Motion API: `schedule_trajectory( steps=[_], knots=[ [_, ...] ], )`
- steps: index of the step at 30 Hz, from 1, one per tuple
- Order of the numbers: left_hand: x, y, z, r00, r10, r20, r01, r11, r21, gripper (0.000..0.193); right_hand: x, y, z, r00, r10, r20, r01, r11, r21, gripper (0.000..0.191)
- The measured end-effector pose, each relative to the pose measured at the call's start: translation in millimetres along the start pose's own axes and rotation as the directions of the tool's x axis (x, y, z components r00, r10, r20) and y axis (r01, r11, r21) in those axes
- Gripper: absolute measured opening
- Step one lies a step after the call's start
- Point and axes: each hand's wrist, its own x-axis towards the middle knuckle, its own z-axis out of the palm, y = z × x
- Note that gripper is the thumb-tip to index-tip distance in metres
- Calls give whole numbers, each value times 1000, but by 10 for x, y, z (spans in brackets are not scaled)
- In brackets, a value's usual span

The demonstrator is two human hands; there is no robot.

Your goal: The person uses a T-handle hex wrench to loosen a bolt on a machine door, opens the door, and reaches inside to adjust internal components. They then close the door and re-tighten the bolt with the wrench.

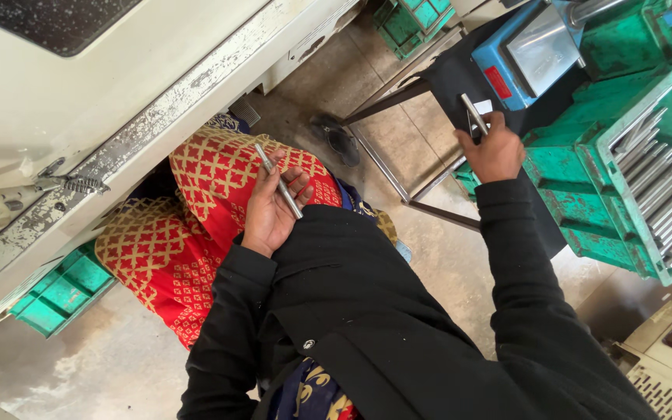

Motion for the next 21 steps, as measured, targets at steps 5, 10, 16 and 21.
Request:
schedule_trajectory(
  steps=[5, 10, 16, 21],
  knots=[
    [15, -17, -87, 1000, 6, 11, -6, 1000, 4, 31, -9, -229, -21, 996, -60, -63, 48, 984, -173, 28],
    [101, -62, -137, 991, 36, 128, -31, 999, -40, 33, -152, -908, -62, 948, -306, 94, 264, 914, 308, 21],
    [-31, -98, -181, 990, 51, 132, -50, 999, -15, 51, -788, -2199, 138, 631, -776, 21, 642, 536, 549, 24],
    [-239, -100, -404, 967, 202, 153, -197, 979, -50, 56, -1065, -2686, 171, 550, -833, 56, 526, 397, 752, 31]
  ],
)
